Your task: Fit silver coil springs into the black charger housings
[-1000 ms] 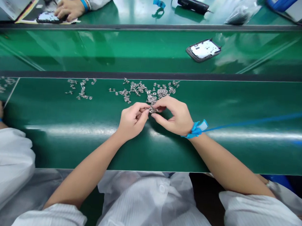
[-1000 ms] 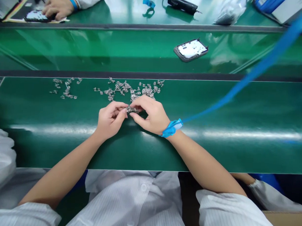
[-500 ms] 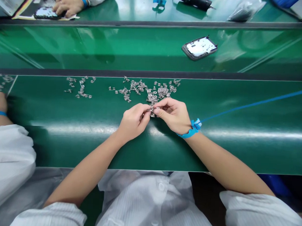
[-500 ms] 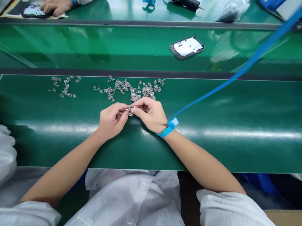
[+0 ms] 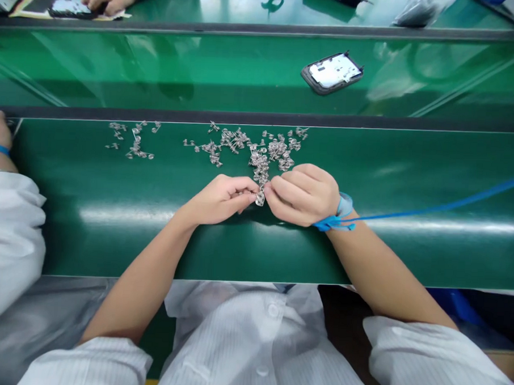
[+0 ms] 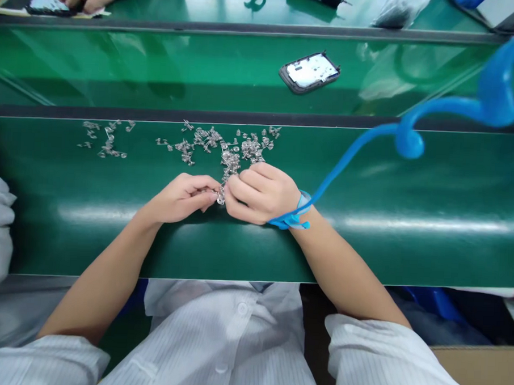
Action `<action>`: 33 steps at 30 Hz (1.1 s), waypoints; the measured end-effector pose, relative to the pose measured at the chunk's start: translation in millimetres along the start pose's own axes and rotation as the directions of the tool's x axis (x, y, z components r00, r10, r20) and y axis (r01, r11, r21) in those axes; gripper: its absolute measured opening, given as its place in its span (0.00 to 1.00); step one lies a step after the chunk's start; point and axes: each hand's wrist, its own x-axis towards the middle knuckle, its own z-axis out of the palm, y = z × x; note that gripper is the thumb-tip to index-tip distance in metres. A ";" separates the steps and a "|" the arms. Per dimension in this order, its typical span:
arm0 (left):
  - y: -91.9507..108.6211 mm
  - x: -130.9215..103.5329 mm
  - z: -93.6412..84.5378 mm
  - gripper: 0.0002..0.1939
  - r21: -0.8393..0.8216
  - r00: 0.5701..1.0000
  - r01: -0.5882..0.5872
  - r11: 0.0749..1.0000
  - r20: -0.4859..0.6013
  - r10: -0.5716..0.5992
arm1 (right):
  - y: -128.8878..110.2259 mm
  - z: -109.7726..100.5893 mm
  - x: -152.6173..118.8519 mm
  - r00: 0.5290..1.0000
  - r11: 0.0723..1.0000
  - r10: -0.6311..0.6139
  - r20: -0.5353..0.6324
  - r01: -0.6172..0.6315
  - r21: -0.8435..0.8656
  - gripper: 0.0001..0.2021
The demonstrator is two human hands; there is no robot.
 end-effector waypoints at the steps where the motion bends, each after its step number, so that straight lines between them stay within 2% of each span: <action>1: -1.3 0.2 0.7 0.09 0.036 0.998 -0.010 0.999 -0.068 0.012 | -1.9 2.0 1.1 0.998 0.998 0.066 -0.007 -0.065 0.022 0.06; 3: -5.2 1.0 3.8 0.08 0.192 0.967 -0.060 0.980 -0.232 0.105 | -6.2 6.1 3.0 0.960 0.950 0.278 -0.030 -0.270 0.160 0.06; 4: -7.4 1.3 5.8 0.08 0.298 0.942 -0.086 0.951 -0.285 0.175 | -8.5 7.8 3.8 0.918 0.882 0.397 -0.008 -0.379 0.281 0.08; 6: -12.1 1.6 9.9 0.09 0.512 0.898 -0.118 0.851 -0.311 0.311 | -12.6 10.2 5.6 0.799 0.636 0.585 0.135 -0.556 0.535 0.10; 8: -16.3 1.3 13.4 0.11 0.670 0.886 -0.125 0.732 -0.256 0.386 | -15.6 12.1 7.5 0.674 0.334 0.656 0.340 -0.663 0.670 0.12; 10: -20.0 0.8 16.2 0.12 0.767 0.883 -0.122 0.630 -0.206 0.422 | -17.0 14.5 9.1 0.576 0.091 0.656 0.487 -0.701 0.707 0.19; 11: -21.5 0.6 17.2 0.13 0.795 0.879 -0.123 0.594 -0.190 0.437 | -17.3 16.0 9.6 0.546 0.000 0.656 0.521 -0.690 0.724 0.21; 13: -23.8 0.4 18.9 0.12 0.820 0.869 -0.128 0.558 -0.179 0.462 | -17.1 19.4 9.7 0.511 -0.125 0.675 0.532 -0.631 0.765 0.23; 14: -24.5 0.5 19.6 0.12 0.821 0.864 -0.126 0.557 -0.185 0.468 | -17.0 21.1 9.3 0.506 -0.148 0.690 0.517 -0.602 0.785 0.23; 15: -25.0 0.7 20.3 0.12 0.816 0.864 -0.117 0.566 -0.197 0.462 | -17.0 22.6 8.5 0.511 -0.130 0.708 0.488 -0.585 0.801 0.22; 16: -25.2 1.1 20.9 0.11 0.806 0.870 -0.097 0.584 -0.217 0.444 | -17.2 23.9 7.5 0.526 -0.066 0.727 0.441 -0.586 0.808 0.21; 17: -25.0 1.6 21.4 0.11 0.791 0.876 -0.068 0.608 -0.245 0.416 | -17.5 25.0 6.3 0.555 0.051 0.744 0.373 -0.603 0.796 0.18; 19: -23.3 3.0 21.9 0.11 0.733 0.881 -0.002 0.680 -0.321 0.348 | -18.1 26.9 3.2 0.663 0.399 0.728 0.175 -0.618 0.678 0.11; 21: -19.6 4.4 21.0 0.10 0.605 0.878 0.031 0.795 -0.396 0.267 | -17.9 28.0 -0.3 0.799 0.718 0.601 0.003 -0.542 0.437 0.08; 23: -14.2 4.9 18.1 0.10 0.350 0.907 0.019 0.937 -0.399 0.131 | -15.6 27.3 -3.8 0.903 0.891 0.425 -0.066 -0.404 0.207 0.13; 25: -8.2 4.1 13.3 0.10 -0.009 0.956 0.031 0.999 -0.292 -0.033 | -11.0 23.5 -6.8 0.962 0.963 0.265 -0.058 -0.263 0.053 0.15; 27: -2.9 2.0 7.8 0.12 -0.310 0.985 0.098 0.946 -0.106 -0.137 | -5.1 17.2 -9.1 0.988 0.987 0.154 -0.008 -0.154 -0.038 0.13; 28: -1.0 0.9 5.1 0.13 -0.398 0.988 0.135 0.907 -0.018 -0.155 | -2.2 14.0 -10.4 0.992 0.991 0.123 0.018 -0.121 -0.058 0.12; 30: 1.2 -0.8 0.1 0.14 -0.453 0.982 0.190 0.871 0.097 -0.164 | 2.5 10.2 -13.3 0.994 0.993 0.101 0.038 -0.098 -0.060 0.10; 31: 1.3 -1.3 -2.2 0.14 -0.430 0.981 0.194 0.882 0.100 -0.167 | 3.7 10.3 -14.9 0.993 0.992 0.116 0.017 -0.115 -0.045 0.09; 33: -0.3 -2.4 -7.1 0.13 -0.272 0.986 0.159 0.949 0.001 -0.165 | 3.5 14.7 -17.8 0.981 0.983 0.186 -0.058 -0.185 0.009 0.10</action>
